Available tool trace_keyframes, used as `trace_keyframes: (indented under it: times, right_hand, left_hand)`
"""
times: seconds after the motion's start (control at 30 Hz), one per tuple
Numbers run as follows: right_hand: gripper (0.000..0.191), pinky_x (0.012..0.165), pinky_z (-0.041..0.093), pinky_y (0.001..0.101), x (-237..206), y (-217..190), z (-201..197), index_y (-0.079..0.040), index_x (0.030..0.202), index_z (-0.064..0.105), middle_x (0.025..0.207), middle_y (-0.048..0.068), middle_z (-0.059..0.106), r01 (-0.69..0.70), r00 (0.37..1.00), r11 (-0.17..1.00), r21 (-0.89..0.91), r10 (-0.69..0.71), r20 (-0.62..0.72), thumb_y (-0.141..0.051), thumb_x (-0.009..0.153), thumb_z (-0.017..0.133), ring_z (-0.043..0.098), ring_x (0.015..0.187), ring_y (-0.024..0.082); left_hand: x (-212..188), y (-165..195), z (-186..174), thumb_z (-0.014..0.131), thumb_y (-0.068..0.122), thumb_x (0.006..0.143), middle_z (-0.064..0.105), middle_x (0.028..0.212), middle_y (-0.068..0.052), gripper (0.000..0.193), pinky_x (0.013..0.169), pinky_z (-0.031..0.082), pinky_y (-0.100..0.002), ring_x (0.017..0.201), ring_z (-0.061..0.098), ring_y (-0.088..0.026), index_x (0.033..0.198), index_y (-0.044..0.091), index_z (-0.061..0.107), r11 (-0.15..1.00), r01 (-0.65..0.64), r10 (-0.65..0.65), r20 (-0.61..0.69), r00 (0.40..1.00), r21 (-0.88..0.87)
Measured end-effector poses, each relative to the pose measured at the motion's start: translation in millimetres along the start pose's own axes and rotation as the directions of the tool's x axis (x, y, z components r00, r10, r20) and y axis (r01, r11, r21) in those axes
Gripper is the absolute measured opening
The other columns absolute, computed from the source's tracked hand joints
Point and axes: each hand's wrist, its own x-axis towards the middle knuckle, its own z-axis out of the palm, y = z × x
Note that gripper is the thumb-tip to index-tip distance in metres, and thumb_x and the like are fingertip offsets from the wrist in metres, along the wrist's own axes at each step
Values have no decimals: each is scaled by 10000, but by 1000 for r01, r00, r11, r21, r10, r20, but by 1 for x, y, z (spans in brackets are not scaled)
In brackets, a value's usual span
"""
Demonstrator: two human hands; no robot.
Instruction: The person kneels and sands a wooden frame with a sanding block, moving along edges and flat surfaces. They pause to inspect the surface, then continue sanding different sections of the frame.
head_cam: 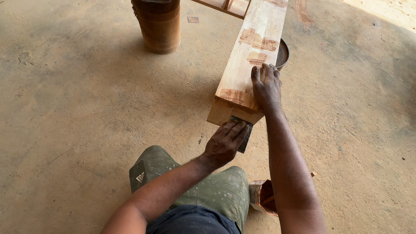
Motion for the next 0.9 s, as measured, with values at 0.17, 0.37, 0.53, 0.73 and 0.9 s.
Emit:
trace_keyframes:
  times: [0.17, 0.37, 0.53, 0.73, 0.9]
  right_hand:
    - [714, 1211, 264, 535, -1, -2, -2, -66, 1509, 472, 1610, 226, 356, 21, 1000, 1000, 17, -22, 16, -609, 1051, 405, 305, 1503, 409]
    - [752, 1227, 222, 537, 4, 2, 2, -96, 1537, 441, 1645, 217, 284, -1, 998, 1000, -1, 1, 62, -649, 1036, 354, 247, 1535, 396]
    - [820, 1241, 192, 530, 15, 13, 6, -143, 1591, 357, 1683, 226, 181, -11, 990, 999, 44, 5, 143, -709, 999, 300, 188, 1549, 420]
    - [918, 1261, 76, 552, 28, 28, 1, -224, 1655, 163, 1712, 222, 17, 23, 949, 1000, -5, -21, 313, -797, 938, 191, 2, 1584, 427]
    - [984, 1263, 69, 557, 28, 30, 1, -244, 1659, 135, 1718, 205, -19, -7, 936, 1000, 4, 5, 351, -846, 882, 176, -18, 1585, 423]
  left_hand:
    - [18, 0, -2, 508, 91, 1069, 547, 1498, -194, 435, 1222, 433, -479, 1411, 492, -341, 1491, -5, 549, 998, -33, 40, -166, 985, 48]
    - [16, 17, -11, 527, 114, 1082, 490, 1508, -219, 429, 1230, 414, -499, 1440, 448, -358, 1489, -18, 510, 1000, 13, -13, -38, 999, -7]
    - [26, 12, 15, 534, 104, 1037, 509, 1531, -204, 498, 1241, 432, -473, 1456, 460, -337, 1515, -31, 498, 996, -70, 78, -162, 984, 56]
    - [4, 19, 13, 559, 133, 1063, 489, 1517, -224, 474, 1227, 425, -469, 1436, 448, -340, 1499, -42, 496, 999, -31, 30, 25, 999, 35]
    - [21, 19, 15, 547, 102, 1054, 493, 1509, -238, 477, 1206, 449, -468, 1413, 450, -370, 1504, -49, 499, 1000, -20, 22, -160, 987, 13]
